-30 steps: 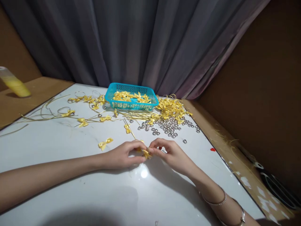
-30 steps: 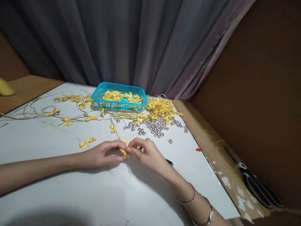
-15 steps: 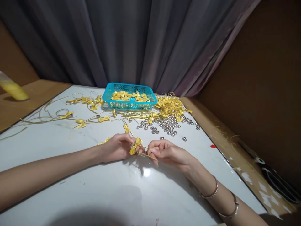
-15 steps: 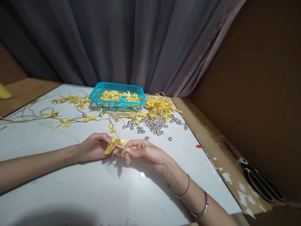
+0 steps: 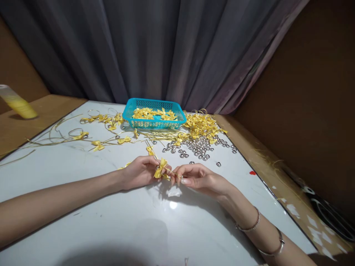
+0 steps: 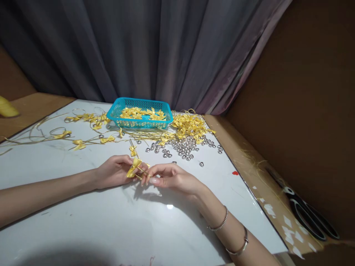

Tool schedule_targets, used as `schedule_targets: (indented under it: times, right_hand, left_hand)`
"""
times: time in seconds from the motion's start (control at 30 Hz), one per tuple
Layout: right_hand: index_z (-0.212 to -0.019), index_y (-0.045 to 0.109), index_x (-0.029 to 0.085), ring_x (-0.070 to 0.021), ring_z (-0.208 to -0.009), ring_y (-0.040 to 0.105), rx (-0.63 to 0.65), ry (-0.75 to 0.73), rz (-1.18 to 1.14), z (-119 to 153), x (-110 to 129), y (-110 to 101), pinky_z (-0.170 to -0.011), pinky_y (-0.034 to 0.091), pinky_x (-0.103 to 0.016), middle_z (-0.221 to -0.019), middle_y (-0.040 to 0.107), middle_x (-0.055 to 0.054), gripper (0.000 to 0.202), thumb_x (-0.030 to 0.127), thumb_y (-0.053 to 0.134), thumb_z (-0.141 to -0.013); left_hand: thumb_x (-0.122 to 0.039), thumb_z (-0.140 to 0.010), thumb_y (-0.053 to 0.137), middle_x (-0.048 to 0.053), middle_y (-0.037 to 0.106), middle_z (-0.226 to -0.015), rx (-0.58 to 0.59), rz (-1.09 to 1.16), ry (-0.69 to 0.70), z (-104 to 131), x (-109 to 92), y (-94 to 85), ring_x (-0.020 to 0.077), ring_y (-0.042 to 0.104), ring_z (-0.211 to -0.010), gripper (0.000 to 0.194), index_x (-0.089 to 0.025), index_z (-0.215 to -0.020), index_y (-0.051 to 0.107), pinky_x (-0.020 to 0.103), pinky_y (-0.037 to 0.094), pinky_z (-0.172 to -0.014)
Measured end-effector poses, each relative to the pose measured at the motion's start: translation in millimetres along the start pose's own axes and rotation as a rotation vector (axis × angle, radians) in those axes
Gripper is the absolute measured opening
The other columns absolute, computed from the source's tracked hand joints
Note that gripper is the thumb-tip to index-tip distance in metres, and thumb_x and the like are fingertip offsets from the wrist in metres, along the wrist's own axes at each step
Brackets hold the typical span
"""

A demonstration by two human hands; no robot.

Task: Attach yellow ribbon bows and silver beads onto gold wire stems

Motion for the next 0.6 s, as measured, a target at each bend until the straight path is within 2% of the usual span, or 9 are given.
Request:
schedule_targets:
  times: [0.2, 0.43, 0.53, 0.6]
  right_hand:
    - [-0.074, 0.064, 0.02, -0.0185, -0.093, 0.06, -0.056, -0.066, -0.118, -4.7, -1.7, 3.1, -0.091, 0.041, -0.04, -0.089, 0.067, -0.004, 0.004, 0.02, 0.06, -0.074]
    - [-0.07, 0.058, 0.02, -0.0181, -0.093, 0.059, -0.037, 0.01, -0.102, -4.9, -1.7, 7.1, -0.086, 0.044, -0.038, -0.093, 0.066, -0.005, 0.012, 0.01, 0.052, -0.072]
    - [-0.07, 0.058, 0.02, -0.0179, -0.092, 0.058, -0.108, 0.007, -0.097, -4.2, -0.6, 6.8, -0.082, 0.044, -0.036, -0.093, 0.065, -0.004, 0.013, 0.009, 0.051, -0.07]
    - [-0.071, 0.06, 0.02, -0.0166, -0.081, 0.058, -0.18, 0.011, -0.112, -4.2, -1.4, 4.6, -0.075, 0.045, -0.033, -0.087, 0.065, -0.004, 0.009, 0.012, 0.055, -0.072]
  left_hand:
    - [-0.018, -0.068, 0.049, 0.008, 0.056, -0.072, 0.033, -0.03, 0.039, -0.4, -1.5, 1.8, 0.0161, 0.051, -0.071, 0.014, -0.01, -0.062, 0.059, 0.025, 0.043, -0.072]
    - [-0.016, -0.069, 0.049, 0.009, 0.058, -0.07, 0.009, 0.026, 0.022, -1.0, -1.0, -1.3, 0.0169, 0.052, -0.069, 0.014, -0.01, -0.062, 0.059, 0.025, 0.043, -0.067]
    - [-0.015, -0.071, 0.048, 0.01, 0.058, -0.073, 0.012, 0.028, 0.028, -2.8, -0.6, -3.1, 0.0169, 0.052, -0.072, 0.016, -0.009, -0.064, 0.061, 0.024, 0.043, -0.066]
    - [-0.013, -0.073, 0.047, 0.01, 0.058, -0.076, 0.02, 0.023, 0.042, -4.9, 0.0, -4.4, 0.0167, 0.052, -0.074, 0.017, -0.007, -0.067, 0.062, 0.025, 0.043, -0.069]
Point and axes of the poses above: each hand's wrist, its own z-axis away from the middle knuckle, its own y-axis out of the palm, x = y × z, the point moved 3 cm from there along -z, towards the middle knuckle
